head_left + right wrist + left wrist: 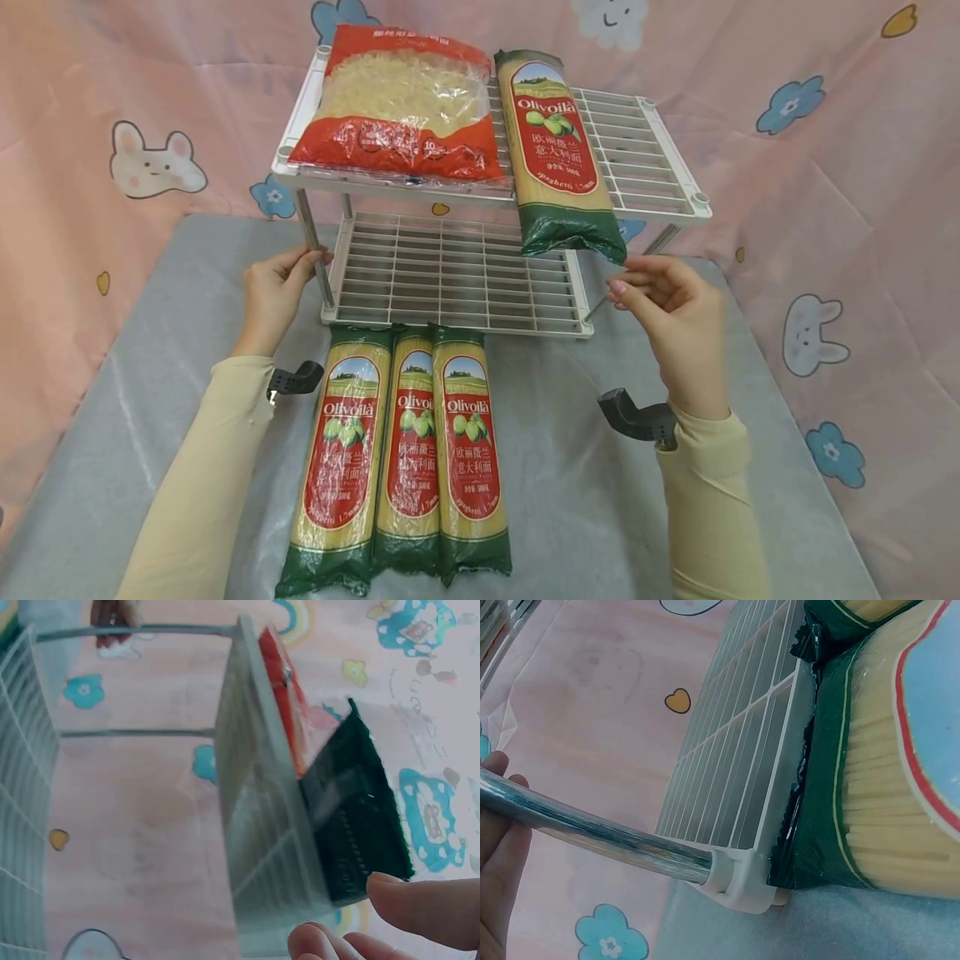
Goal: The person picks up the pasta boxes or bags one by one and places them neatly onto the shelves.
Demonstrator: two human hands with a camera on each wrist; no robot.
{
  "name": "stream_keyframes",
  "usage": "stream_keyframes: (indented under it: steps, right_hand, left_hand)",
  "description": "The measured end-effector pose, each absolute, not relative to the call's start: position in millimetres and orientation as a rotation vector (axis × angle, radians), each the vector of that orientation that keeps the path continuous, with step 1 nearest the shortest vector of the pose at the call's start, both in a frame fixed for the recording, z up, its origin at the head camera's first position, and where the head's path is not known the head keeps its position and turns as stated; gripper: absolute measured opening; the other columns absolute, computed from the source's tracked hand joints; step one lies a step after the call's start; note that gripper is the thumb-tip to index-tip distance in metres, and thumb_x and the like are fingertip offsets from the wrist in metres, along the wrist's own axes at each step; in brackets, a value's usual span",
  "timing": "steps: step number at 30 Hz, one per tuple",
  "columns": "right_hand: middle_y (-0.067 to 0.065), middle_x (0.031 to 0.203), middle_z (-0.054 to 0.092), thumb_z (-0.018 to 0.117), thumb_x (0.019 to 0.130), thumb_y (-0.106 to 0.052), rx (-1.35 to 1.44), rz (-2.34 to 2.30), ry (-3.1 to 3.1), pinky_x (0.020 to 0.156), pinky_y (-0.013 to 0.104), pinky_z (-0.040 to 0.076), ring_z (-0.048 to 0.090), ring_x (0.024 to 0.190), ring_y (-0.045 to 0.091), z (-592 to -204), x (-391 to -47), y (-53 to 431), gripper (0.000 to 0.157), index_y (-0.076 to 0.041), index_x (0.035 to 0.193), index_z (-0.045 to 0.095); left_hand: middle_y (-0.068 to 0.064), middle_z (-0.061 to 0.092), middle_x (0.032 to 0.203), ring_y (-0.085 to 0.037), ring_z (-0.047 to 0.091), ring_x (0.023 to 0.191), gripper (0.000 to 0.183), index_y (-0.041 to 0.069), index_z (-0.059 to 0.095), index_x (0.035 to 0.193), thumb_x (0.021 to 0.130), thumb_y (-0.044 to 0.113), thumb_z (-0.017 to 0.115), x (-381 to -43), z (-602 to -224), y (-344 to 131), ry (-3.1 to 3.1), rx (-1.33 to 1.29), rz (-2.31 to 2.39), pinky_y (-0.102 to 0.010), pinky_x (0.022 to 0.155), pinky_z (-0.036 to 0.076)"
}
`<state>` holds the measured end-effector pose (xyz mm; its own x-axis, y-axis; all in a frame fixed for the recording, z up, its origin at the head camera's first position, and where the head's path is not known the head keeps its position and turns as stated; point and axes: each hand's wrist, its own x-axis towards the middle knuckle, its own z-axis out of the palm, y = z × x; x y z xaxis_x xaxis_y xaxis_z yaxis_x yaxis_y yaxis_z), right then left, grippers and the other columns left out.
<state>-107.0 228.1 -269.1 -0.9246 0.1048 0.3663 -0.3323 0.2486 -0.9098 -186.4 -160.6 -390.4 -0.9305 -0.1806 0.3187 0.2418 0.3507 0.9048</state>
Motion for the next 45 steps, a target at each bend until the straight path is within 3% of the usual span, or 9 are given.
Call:
stream_keyframes:
  steps: [11, 14, 20, 26, 32, 45]
  right_hand:
    - [-0.002, 0.085, 0.068, 0.066, 0.087, 0.000, 0.166, 1.700, -2.396, 0.070, 0.022, 0.057, 0.066, 0.074, 0.014, -315, -91, 228, 0.022, 0.008, 0.107, 0.062]
    - [-0.002, 0.084, 0.068, 0.065, 0.087, 0.001, 0.158, 1.725, -2.432, 0.070, 0.023, 0.058, 0.066, 0.074, 0.014, -329, -87, 227, 0.023, 0.009, 0.108, 0.061]
    - [0.013, 0.087, 0.068, 0.067, 0.087, -0.003, 0.115, 1.778, -2.532, 0.068, 0.026, 0.058, 0.066, 0.074, 0.015, -355, -79, 226, 0.025, 0.010, 0.108, 0.060]
    - [0.026, 0.093, 0.064, 0.066, 0.087, -0.002, 0.032, 1.855, -2.639, 0.072, 0.030, 0.058, 0.066, 0.076, 0.017, -378, -72, 222, 0.025, 0.011, 0.108, 0.060]
    - [0.023, 0.093, 0.065, 0.066, 0.087, -0.002, -0.048, 1.909, -2.714, 0.074, 0.023, 0.056, 0.064, 0.077, 0.010, -394, -64, 218, 0.029, 0.014, 0.110, 0.058]
    - [0.014, 0.091, 0.067, 0.068, 0.086, -0.007, -0.122, 1.884, -2.844, 0.073, 0.022, 0.055, 0.064, 0.079, 0.016, -416, -55, 217, 0.030, 0.010, 0.109, 0.060]
  left_hand:
    - [-0.017, 0.069, 0.102, -0.015, 0.066, 0.098, 0.031, -0.005, 0.068, 0.111, 0.095, 0.020, 0.058, -188, -395, -162, -2.238, -0.046, -1.618, -0.022, 0.085, 0.053]
    - [-0.017, 0.069, 0.102, -0.011, 0.066, 0.097, 0.031, -0.005, 0.067, 0.111, 0.095, 0.020, 0.058, -188, -395, -162, -2.234, -0.050, -1.625, -0.021, 0.085, 0.053]
    - [-0.021, 0.067, 0.103, -0.004, 0.065, 0.095, 0.030, -0.006, 0.067, 0.112, 0.096, 0.018, 0.057, -186, -392, -161, -2.242, -0.053, -1.626, -0.022, 0.086, 0.053]
    - [-0.020, 0.067, 0.105, -0.006, 0.065, 0.096, 0.030, -0.004, 0.067, 0.112, 0.096, 0.019, 0.056, -186, -392, -161, -2.245, -0.051, -1.626, -0.022, 0.086, 0.053]
    - [-0.020, 0.067, 0.105, -0.007, 0.065, 0.097, 0.030, -0.003, 0.067, 0.113, 0.096, 0.019, 0.057, -187, -390, -160, -2.242, -0.045, -1.643, -0.023, 0.087, 0.053]
    - [-0.019, 0.067, 0.106, -0.008, 0.065, 0.098, 0.031, -0.004, 0.066, 0.113, 0.096, 0.020, 0.057, -187, -390, -160, -2.236, -0.028, -1.656, -0.023, 0.088, 0.053]
